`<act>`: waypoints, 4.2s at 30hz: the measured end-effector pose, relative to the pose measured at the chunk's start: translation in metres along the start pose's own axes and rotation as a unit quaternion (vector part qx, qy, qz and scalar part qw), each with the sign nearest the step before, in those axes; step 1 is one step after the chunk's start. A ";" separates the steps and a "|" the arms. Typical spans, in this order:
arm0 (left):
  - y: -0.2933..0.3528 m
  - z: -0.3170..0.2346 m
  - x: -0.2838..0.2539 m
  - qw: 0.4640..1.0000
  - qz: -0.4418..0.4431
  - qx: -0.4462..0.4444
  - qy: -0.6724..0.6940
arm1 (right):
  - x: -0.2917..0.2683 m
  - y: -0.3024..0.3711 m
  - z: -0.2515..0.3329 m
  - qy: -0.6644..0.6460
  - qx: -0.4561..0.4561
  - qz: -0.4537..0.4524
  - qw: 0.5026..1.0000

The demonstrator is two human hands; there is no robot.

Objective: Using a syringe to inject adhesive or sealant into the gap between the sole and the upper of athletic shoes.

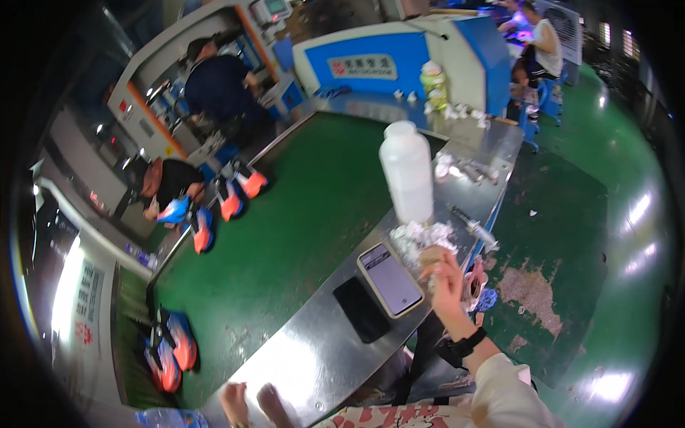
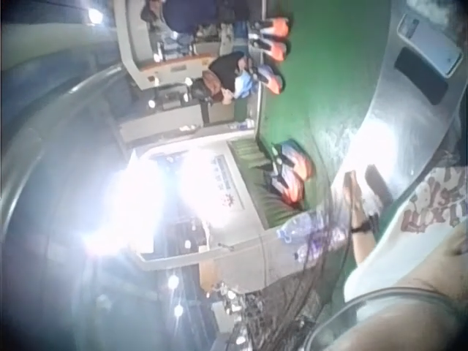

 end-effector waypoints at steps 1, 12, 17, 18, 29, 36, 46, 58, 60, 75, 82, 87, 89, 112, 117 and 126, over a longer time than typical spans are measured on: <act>0.019 0.060 0.004 0.965 0.090 -0.013 -0.245 | 0.003 -0.004 -0.003 0.004 -0.010 0.005 1.000; 0.062 -0.099 0.045 0.969 0.133 0.000 -0.210 | -0.007 0.002 -0.018 0.054 -0.019 -0.034 0.998; 0.020 -0.102 0.085 0.982 0.166 0.043 -0.077 | -0.002 0.000 -0.023 0.041 -0.002 -0.024 0.999; 0.017 -0.123 0.090 0.984 0.152 0.082 -0.049 | -0.001 0.002 -0.031 0.027 0.015 -0.026 0.999; -0.073 -0.193 0.203 0.960 0.258 0.082 0.073 | -0.005 -0.003 -0.022 0.048 0.004 -0.003 0.999; -0.125 -0.214 0.266 0.954 0.285 0.080 0.047 | -0.007 -0.002 -0.022 0.058 -0.003 0.000 0.998; -0.073 -0.146 0.176 0.975 0.187 0.074 -0.092 | -0.004 -0.005 -0.025 0.073 -0.019 0.004 0.997; -0.005 -0.110 0.166 0.907 0.208 0.134 -0.339 | -0.005 -0.005 -0.025 0.056 0.007 -0.008 0.998; -0.005 -0.111 0.166 0.909 0.208 0.134 -0.335 | -0.006 -0.004 -0.025 0.062 0.003 -0.005 0.998; -0.002 -0.102 0.164 0.921 0.194 0.142 -0.307 | -0.006 0.003 -0.022 0.043 0.005 -0.004 0.999; -0.009 -0.102 0.163 0.919 0.174 0.160 -0.316 | -0.007 0.006 -0.020 0.052 0.004 -0.009 0.999; -0.012 -0.102 0.170 0.911 0.184 0.160 -0.334 | 0.001 0.029 -0.011 -0.061 0.096 0.026 0.993; -0.011 -0.099 0.171 0.907 0.190 0.163 -0.339 | 0.000 0.039 -0.011 -0.077 0.108 0.005 0.991; -0.009 -0.105 0.166 0.918 0.155 0.181 -0.317 | -0.004 0.000 -0.019 0.104 -0.029 -0.046 0.993; -0.009 -0.109 0.168 0.918 0.139 0.196 -0.316 | 0.005 -0.001 -0.008 0.153 -0.089 -0.018 0.984; -0.008 -0.104 0.165 0.914 0.139 0.184 -0.334 | 0.005 0.003 -0.018 0.156 -0.064 0.006 0.986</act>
Point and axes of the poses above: each hand's wrist, its own y-axis away from the middle knuckle, its own x-axis out of the palm, z = x × y, the point moved 7 cm from there along -y, towards the middle knuckle, and after that the axes turned 8 degrees about -y, right-handed, at the moved point
